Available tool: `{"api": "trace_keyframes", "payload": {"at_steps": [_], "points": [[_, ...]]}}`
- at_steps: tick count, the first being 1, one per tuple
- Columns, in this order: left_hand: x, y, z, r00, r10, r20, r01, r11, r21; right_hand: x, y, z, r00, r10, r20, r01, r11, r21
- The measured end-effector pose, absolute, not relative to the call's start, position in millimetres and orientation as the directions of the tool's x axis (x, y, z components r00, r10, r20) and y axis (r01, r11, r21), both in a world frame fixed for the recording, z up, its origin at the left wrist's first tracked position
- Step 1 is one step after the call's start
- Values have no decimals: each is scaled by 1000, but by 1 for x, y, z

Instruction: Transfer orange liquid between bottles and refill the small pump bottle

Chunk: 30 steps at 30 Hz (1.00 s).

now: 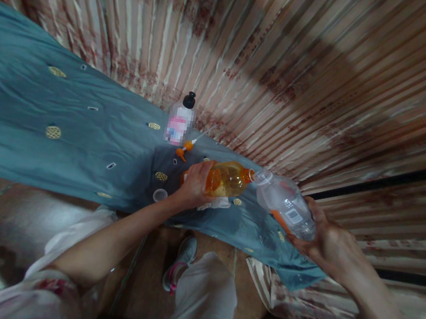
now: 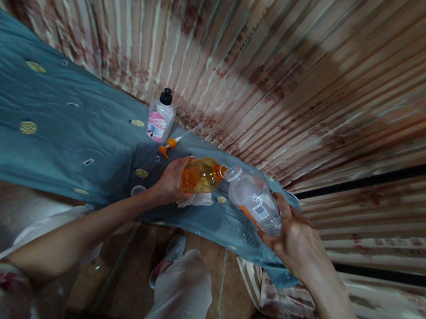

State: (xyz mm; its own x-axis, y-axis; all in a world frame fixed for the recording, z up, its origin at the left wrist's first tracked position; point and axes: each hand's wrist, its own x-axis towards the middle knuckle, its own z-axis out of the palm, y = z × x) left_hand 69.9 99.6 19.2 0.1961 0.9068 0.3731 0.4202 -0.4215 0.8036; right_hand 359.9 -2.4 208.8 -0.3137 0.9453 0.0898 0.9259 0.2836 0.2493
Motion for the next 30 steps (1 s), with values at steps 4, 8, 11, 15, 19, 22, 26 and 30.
{"api": "trace_keyframes", "payload": {"at_steps": [4, 8, 11, 15, 19, 22, 26, 30], "points": [[70, 100, 18, 189, 910, 369, 412, -415, 811, 361, -3, 207, -307, 946, 103, 925, 271, 267], [71, 100, 17, 188, 909, 371, 414, -416, 809, 360, -3, 207, -296, 949, 104, 930, 262, 256], [72, 100, 16, 195, 911, 364, 429, -412, 804, 361, -3, 208, -292, 952, 91, 936, 264, 234], [73, 101, 14, 200, 905, 375, 437, -425, 793, 364, -4, 206, -280, 956, 91, 940, 254, 226], [73, 101, 13, 199, 908, 369, 438, -420, 795, 365, -4, 205, -276, 956, 101, 941, 247, 232], [73, 100, 14, 202, 904, 375, 437, -426, 792, 365, -5, 205, -275, 956, 102, 941, 246, 232], [73, 100, 14, 201, 902, 381, 440, -431, 788, 364, -5, 207, -258, 963, 75, 943, 235, 237], [74, 100, 13, 194, 906, 375, 447, -422, 788, 362, -4, 208, -264, 962, 67, 943, 243, 226]]}}
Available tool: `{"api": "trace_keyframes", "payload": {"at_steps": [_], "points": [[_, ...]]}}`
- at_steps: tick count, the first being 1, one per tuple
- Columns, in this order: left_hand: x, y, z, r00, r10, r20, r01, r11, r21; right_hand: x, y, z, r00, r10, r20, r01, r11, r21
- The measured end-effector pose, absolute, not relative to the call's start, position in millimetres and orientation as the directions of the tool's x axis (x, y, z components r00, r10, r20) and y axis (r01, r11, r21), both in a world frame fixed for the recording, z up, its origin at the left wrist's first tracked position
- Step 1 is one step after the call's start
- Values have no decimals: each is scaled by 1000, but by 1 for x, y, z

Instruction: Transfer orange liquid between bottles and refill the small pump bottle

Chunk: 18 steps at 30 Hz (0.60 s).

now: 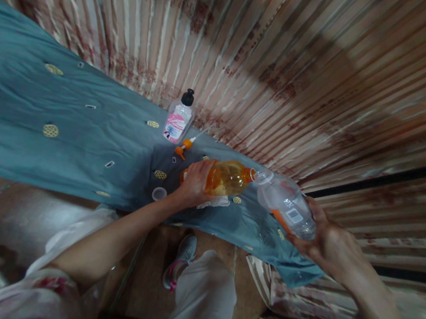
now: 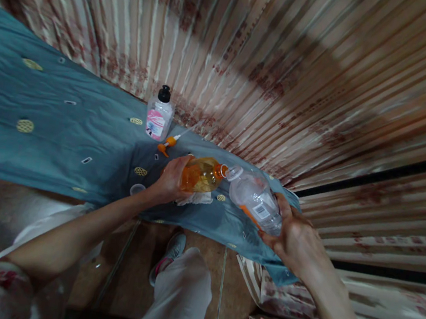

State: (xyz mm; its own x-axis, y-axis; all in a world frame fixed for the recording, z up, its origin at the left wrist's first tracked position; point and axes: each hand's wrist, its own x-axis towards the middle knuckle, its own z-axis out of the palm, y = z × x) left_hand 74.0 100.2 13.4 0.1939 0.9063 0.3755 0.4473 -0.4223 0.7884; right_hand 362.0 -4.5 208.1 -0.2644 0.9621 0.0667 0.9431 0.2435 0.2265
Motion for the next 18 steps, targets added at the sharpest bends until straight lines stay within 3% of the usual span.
{"api": "trace_keyframes", "payload": {"at_steps": [18], "points": [[74, 100, 17, 215, 911, 353, 467, -413, 782, 362, -6, 210, -283, 957, 71, 937, 259, 234]]}}
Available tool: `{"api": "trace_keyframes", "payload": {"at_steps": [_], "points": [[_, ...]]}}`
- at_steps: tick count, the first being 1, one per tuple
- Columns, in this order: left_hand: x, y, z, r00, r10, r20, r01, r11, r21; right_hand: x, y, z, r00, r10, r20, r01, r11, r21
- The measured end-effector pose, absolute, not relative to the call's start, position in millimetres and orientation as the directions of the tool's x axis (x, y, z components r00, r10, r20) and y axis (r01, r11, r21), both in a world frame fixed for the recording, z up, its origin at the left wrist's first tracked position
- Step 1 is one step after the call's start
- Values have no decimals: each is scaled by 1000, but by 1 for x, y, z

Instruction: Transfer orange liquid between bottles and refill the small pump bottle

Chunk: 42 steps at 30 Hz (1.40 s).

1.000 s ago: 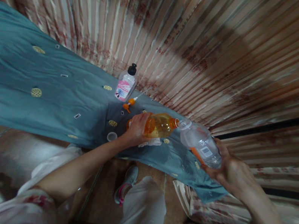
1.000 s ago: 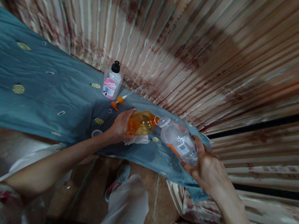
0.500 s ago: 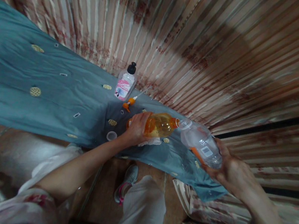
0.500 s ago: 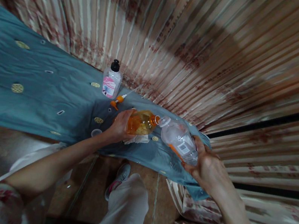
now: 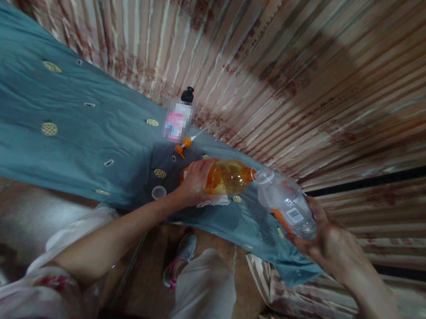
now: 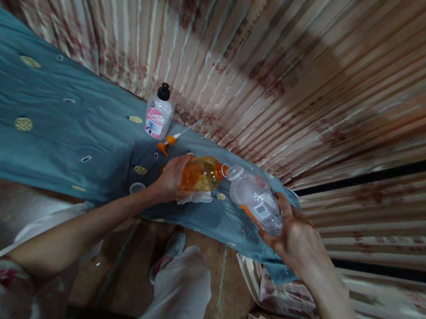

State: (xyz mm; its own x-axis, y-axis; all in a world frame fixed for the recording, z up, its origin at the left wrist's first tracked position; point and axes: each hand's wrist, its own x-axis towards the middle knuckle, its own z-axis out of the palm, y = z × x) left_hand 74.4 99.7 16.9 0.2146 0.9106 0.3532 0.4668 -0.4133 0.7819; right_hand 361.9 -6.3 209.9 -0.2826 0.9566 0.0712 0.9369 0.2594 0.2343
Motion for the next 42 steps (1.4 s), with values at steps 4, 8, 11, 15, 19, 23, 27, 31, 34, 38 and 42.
{"api": "trace_keyframes", "payload": {"at_steps": [4, 8, 11, 15, 19, 23, 27, 31, 34, 38, 42], "points": [[74, 100, 16, 206, 906, 369, 461, -422, 780, 363, -6, 210, -277, 959, 65, 937, 255, 237], [75, 99, 16, 207, 901, 381, 464, -433, 773, 363, -7, 211, -280, 959, 48, 932, 259, 252], [74, 99, 16, 207, 902, 379, 473, -431, 768, 364, -7, 210, -265, 962, 57, 937, 243, 250], [74, 100, 14, 206, 898, 389, 467, -439, 767, 359, -7, 212, -238, 970, 48, 944, 220, 244], [75, 101, 11, 201, 891, 406, 468, -452, 760, 352, -7, 217, -186, 982, -13, 952, 184, 246], [76, 101, 10, 198, 893, 404, 461, -449, 765, 351, -7, 218, -170, 985, -40, 958, 175, 226], [75, 101, 12, 210, 895, 394, 459, -446, 769, 355, -6, 215, -178, 984, -14, 958, 176, 227], [75, 100, 14, 215, 904, 369, 473, -427, 771, 356, -6, 214, -198, 980, -1, 956, 193, 221], [75, 99, 15, 212, 904, 372, 475, -428, 769, 358, -7, 213, -214, 977, 5, 951, 207, 229], [76, 100, 15, 205, 904, 374, 471, -426, 772, 362, -7, 211, -206, 978, 17, 949, 196, 245], [76, 100, 14, 205, 905, 374, 470, -426, 773, 360, -6, 212, -210, 977, 27, 950, 197, 244]]}}
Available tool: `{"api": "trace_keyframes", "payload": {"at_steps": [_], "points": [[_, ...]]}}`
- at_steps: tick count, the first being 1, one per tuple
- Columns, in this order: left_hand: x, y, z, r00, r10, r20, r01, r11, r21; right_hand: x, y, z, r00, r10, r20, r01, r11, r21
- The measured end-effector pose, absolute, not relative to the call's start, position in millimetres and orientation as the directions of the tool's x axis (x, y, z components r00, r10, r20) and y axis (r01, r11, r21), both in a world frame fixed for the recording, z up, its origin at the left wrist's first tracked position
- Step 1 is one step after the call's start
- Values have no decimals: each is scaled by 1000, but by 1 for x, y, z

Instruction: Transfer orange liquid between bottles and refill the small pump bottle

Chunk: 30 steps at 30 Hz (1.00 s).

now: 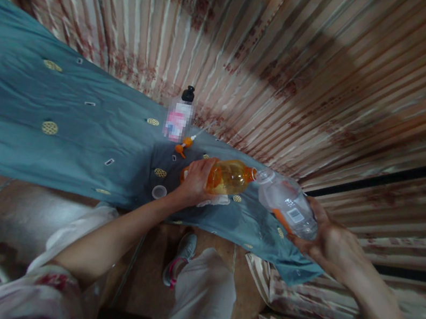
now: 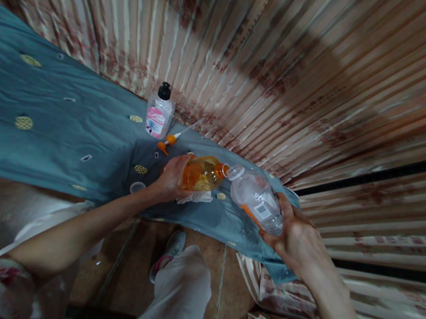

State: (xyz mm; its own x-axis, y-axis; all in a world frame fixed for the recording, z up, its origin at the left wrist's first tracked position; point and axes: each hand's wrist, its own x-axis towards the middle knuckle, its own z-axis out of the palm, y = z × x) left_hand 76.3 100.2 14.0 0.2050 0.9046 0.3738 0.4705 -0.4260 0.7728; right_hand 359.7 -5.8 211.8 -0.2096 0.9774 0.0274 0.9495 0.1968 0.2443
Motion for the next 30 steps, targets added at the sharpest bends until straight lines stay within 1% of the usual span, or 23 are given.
{"api": "trace_keyframes", "payload": {"at_steps": [5, 10, 15, 21, 24, 30], "points": [[75, 100, 14, 212, 898, 386, 463, -440, 769, 350, -8, 218, -177, 984, -20, 950, 176, 256], [75, 99, 15, 212, 900, 380, 473, -435, 766, 347, -8, 220, -164, 986, -10, 953, 162, 255], [75, 99, 16, 206, 903, 377, 470, -429, 771, 345, -8, 221, -125, 991, -44, 958, 132, 254], [75, 100, 14, 210, 903, 375, 456, -429, 780, 347, -9, 221, -148, 988, -50, 957, 156, 246], [76, 100, 13, 206, 896, 394, 453, -444, 773, 350, -9, 219, -164, 986, -25, 955, 165, 245], [75, 99, 13, 211, 900, 382, 464, -436, 771, 350, -10, 220, -147, 988, -38, 952, 152, 265]]}}
